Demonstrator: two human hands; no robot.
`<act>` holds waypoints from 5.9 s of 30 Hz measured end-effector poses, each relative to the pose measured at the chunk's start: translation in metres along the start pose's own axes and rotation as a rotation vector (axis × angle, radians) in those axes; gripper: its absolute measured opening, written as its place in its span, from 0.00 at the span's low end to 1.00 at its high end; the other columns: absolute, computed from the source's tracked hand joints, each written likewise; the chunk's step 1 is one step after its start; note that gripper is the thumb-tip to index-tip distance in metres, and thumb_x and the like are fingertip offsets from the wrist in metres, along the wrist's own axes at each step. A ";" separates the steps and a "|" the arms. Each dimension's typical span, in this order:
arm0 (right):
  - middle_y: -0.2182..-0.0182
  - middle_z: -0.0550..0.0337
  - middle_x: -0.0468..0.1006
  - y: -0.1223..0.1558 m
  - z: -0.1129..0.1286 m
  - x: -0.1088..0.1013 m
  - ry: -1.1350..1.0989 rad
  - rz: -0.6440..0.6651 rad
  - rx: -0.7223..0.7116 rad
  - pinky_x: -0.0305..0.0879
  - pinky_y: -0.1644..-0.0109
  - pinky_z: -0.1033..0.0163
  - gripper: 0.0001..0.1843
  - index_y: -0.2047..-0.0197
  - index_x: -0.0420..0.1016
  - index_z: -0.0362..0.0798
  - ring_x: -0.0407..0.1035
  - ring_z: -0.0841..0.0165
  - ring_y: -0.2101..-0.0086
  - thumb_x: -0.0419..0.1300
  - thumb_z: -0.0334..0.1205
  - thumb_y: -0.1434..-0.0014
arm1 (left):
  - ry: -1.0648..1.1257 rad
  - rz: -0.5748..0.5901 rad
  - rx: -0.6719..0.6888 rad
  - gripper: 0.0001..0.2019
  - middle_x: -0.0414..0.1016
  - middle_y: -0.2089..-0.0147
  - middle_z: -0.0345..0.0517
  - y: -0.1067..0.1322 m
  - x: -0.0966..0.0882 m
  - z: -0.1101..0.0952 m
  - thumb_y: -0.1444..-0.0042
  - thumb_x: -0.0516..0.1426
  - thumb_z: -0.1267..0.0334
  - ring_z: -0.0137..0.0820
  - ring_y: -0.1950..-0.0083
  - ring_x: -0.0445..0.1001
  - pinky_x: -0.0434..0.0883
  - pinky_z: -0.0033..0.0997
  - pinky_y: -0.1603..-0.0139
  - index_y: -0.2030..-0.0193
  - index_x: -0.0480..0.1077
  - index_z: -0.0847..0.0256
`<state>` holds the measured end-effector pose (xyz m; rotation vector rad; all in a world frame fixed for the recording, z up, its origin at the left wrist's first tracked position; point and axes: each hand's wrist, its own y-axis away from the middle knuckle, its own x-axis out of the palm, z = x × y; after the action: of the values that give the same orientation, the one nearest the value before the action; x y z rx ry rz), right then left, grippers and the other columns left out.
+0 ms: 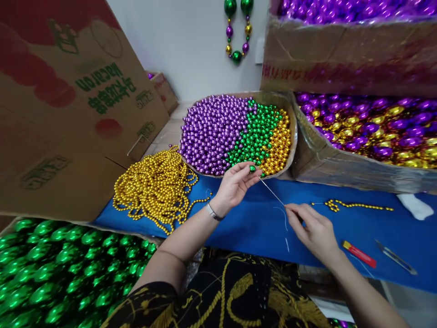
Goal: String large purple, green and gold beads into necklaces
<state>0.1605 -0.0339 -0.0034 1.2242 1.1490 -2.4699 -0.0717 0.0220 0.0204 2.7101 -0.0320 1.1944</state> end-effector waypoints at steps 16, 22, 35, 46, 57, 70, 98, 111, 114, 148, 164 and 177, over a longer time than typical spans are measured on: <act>0.66 0.60 0.80 0.004 -0.002 0.010 0.046 -0.059 0.112 0.71 0.60 0.67 0.07 0.55 0.74 0.48 0.76 0.70 0.67 0.55 0.34 0.32 | -0.297 0.151 0.088 0.19 0.79 0.59 0.45 0.009 0.010 0.028 0.52 0.70 0.66 0.32 0.59 0.81 0.79 0.30 0.59 0.54 0.72 0.62; 0.65 0.60 0.79 0.012 -0.015 -0.006 -0.046 -0.166 0.215 0.71 0.59 0.67 0.05 0.57 0.72 0.50 0.75 0.70 0.65 0.55 0.34 0.33 | -0.511 0.439 0.090 0.16 0.78 0.50 0.53 -0.009 0.047 0.030 0.44 0.65 0.57 0.33 0.51 0.79 0.77 0.31 0.53 0.50 0.74 0.61; 0.63 0.57 0.78 0.055 -0.056 -0.023 -0.134 -0.238 0.397 0.75 0.60 0.64 0.04 0.57 0.72 0.50 0.77 0.67 0.64 0.56 0.36 0.33 | -0.921 0.323 0.659 0.06 0.78 0.63 0.45 -0.134 0.131 -0.010 0.45 0.62 0.66 0.28 0.62 0.74 0.70 0.28 0.57 0.60 0.77 0.61; 0.66 0.59 0.78 0.050 -0.051 -0.027 -0.093 -0.286 0.355 0.73 0.60 0.66 0.05 0.57 0.72 0.50 0.75 0.70 0.66 0.56 0.34 0.33 | -1.799 0.617 0.418 0.14 0.67 0.77 0.46 -0.204 0.209 0.048 0.65 0.65 0.78 0.50 0.52 0.71 0.57 0.53 0.39 0.84 0.64 0.60; 0.66 0.59 0.79 0.043 -0.048 -0.029 -0.065 -0.307 0.352 0.72 0.61 0.65 0.05 0.58 0.74 0.50 0.76 0.69 0.65 0.56 0.35 0.33 | -1.594 0.721 0.747 0.09 0.74 0.62 0.52 -0.183 0.189 0.024 0.49 0.59 0.67 0.39 0.58 0.70 0.64 0.39 0.49 0.60 0.77 0.61; 0.68 0.58 0.79 0.047 -0.045 -0.031 -0.063 -0.335 0.333 0.73 0.64 0.66 0.06 0.59 0.74 0.50 0.76 0.68 0.67 0.55 0.36 0.33 | -1.733 0.623 0.369 0.20 0.64 0.80 0.48 -0.239 0.230 0.096 0.70 0.59 0.89 0.52 0.54 0.73 0.61 0.62 0.43 0.91 0.59 0.61; 0.71 0.61 0.77 0.005 0.005 0.011 -0.118 -0.134 0.161 0.69 0.65 0.67 0.05 0.57 0.74 0.50 0.73 0.71 0.72 0.57 0.33 0.35 | 0.022 0.041 -0.042 0.11 0.79 0.56 0.49 -0.016 0.022 0.000 0.44 0.63 0.63 0.32 0.53 0.78 0.76 0.33 0.47 0.55 0.76 0.63; 0.67 0.60 0.77 0.009 -0.008 0.000 -0.038 -0.089 0.059 0.68 0.62 0.66 0.09 0.53 0.72 0.47 0.72 0.72 0.69 0.59 0.29 0.36 | -0.518 0.255 0.270 0.17 0.77 0.48 0.47 -0.011 -0.013 -0.007 0.48 0.67 0.65 0.30 0.50 0.74 0.71 0.30 0.49 0.50 0.75 0.58; 0.67 0.59 0.78 0.010 -0.007 -0.001 -0.036 -0.068 0.057 0.69 0.62 0.66 0.08 0.53 0.73 0.47 0.73 0.71 0.69 0.58 0.30 0.35 | -0.484 0.262 0.277 0.16 0.77 0.50 0.48 -0.011 -0.014 -0.008 0.48 0.67 0.66 0.29 0.52 0.74 0.71 0.29 0.50 0.52 0.72 0.60; 0.68 0.61 0.77 0.013 -0.023 0.027 -0.094 -0.048 0.113 0.70 0.62 0.66 0.06 0.56 0.72 0.50 0.73 0.70 0.69 0.57 0.32 0.35 | -0.335 0.299 0.068 0.24 0.75 0.56 0.44 -0.003 -0.012 0.022 0.59 0.72 0.69 0.27 0.57 0.77 0.75 0.28 0.55 0.55 0.69 0.62; 0.66 0.59 0.78 0.015 -0.020 0.030 -0.030 -0.022 0.074 0.70 0.60 0.66 0.08 0.53 0.72 0.48 0.74 0.70 0.68 0.58 0.31 0.35 | -0.286 0.230 0.017 0.22 0.75 0.56 0.45 0.000 -0.018 0.022 0.58 0.72 0.66 0.29 0.57 0.77 0.75 0.35 0.52 0.56 0.71 0.63; 0.67 0.60 0.78 0.015 -0.021 0.033 -0.041 -0.030 0.059 0.71 0.61 0.66 0.08 0.54 0.73 0.50 0.74 0.70 0.68 0.57 0.32 0.35 | -0.314 0.238 0.013 0.23 0.74 0.57 0.43 0.003 -0.018 0.022 0.58 0.72 0.67 0.26 0.58 0.77 0.75 0.31 0.53 0.56 0.70 0.62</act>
<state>0.1583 -0.0232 -0.0442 1.1740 1.1002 -2.5559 -0.0681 0.0142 -0.0062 2.9411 -0.3984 0.8069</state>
